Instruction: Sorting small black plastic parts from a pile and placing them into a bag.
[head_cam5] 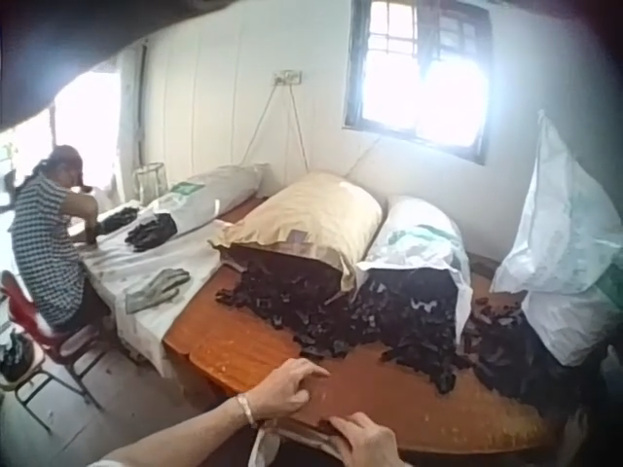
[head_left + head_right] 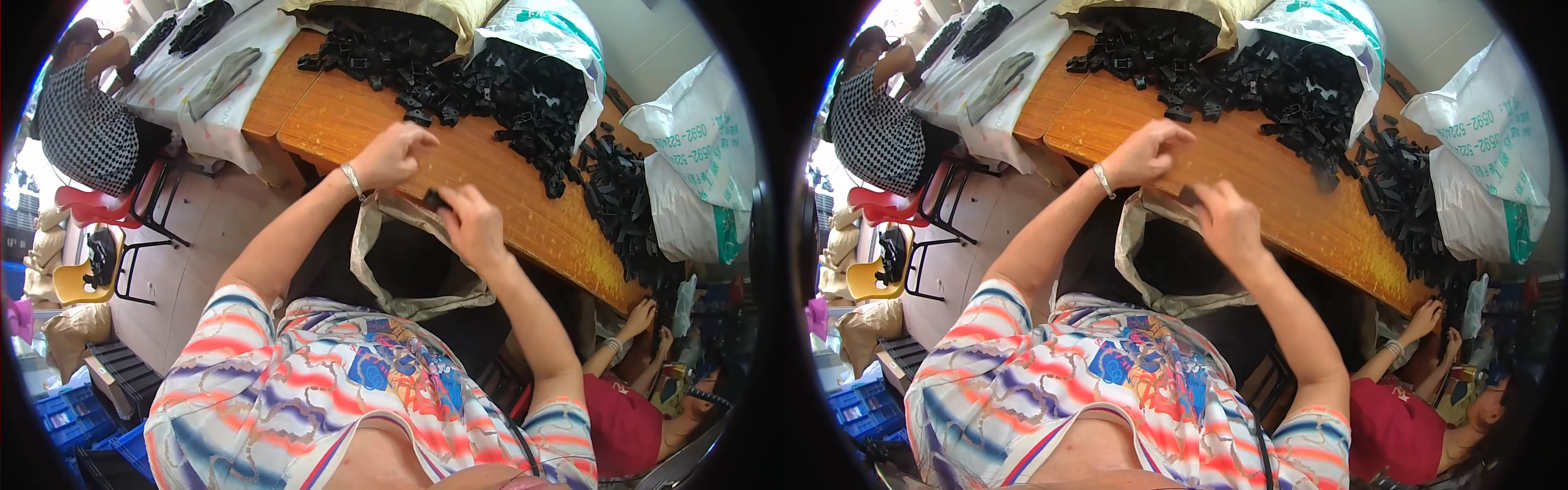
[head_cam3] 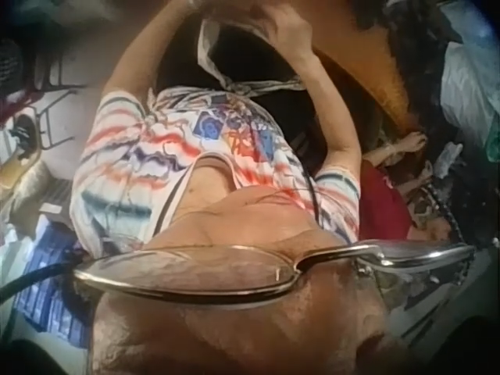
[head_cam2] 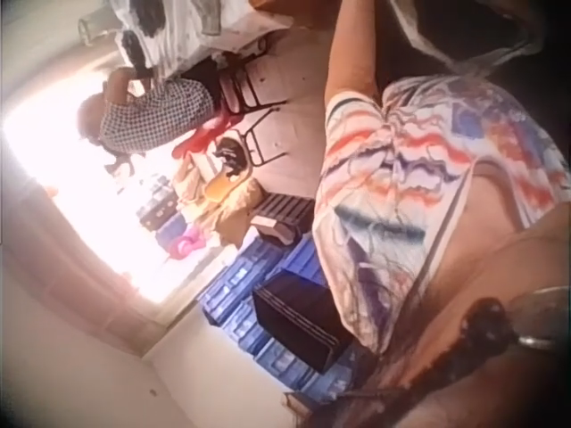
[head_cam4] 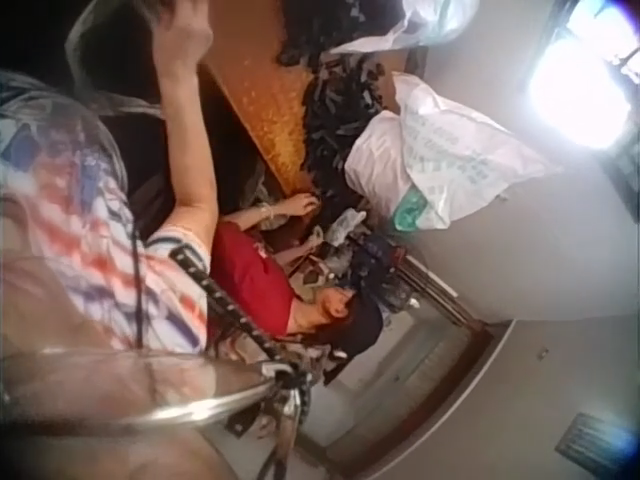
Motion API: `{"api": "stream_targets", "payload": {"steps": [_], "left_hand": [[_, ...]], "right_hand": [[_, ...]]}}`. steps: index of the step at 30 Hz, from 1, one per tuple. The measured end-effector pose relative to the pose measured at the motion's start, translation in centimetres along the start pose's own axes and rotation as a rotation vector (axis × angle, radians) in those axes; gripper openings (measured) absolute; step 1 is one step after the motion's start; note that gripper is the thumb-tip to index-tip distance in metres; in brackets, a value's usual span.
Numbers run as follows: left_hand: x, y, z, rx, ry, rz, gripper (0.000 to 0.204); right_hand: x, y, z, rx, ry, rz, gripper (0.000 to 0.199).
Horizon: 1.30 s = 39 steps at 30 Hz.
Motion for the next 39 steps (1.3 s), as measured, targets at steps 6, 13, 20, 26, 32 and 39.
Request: {"api": "stream_targets", "payload": {"steps": [6,13,20,26,32,39], "left_hand": [[2.6,2.4,1.1,0.037,0.492,-0.213,0.029],[2.3,2.5,2.3,0.203,0.278,-0.227,0.012],[-0.2,0.8,0.8,0.296,0.131,-0.257,0.026],[-0.3,0.1,0.3,0.185,0.28,-0.272,0.025],[-0.3,1.0,0.6,0.184,0.264,-0.199,0.019],[-0.8,1.3,1.9,0.282,0.2,-0.084,0.019]], "right_hand": [[-5.6,-6.0,2.4,0.017,0.151,0.308,0.023],[5.1,1.7,-5.8,-0.028,-0.064,-0.149,0.013],[4.3,8.2,-14.3,-0.207,-0.484,-0.009,0.026],[3.3,9.1,-13.2,-0.212,-0.532,0.109,0.022],[3.0,8.0,-7.2,-0.048,-0.088,-0.033,0.019],[0.6,8.6,-4.6,0.109,-0.036,-0.02,0.022]]}}
Point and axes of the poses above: each hand's wrist, its own y-axis towards the middle knuckle, its own x-axis out of the back of the hand, z = x × y, the point moved 10 cm from there along y, towards the middle knuckle, and after that the axes turned 7 degrees about z, right-handed, at the moved point
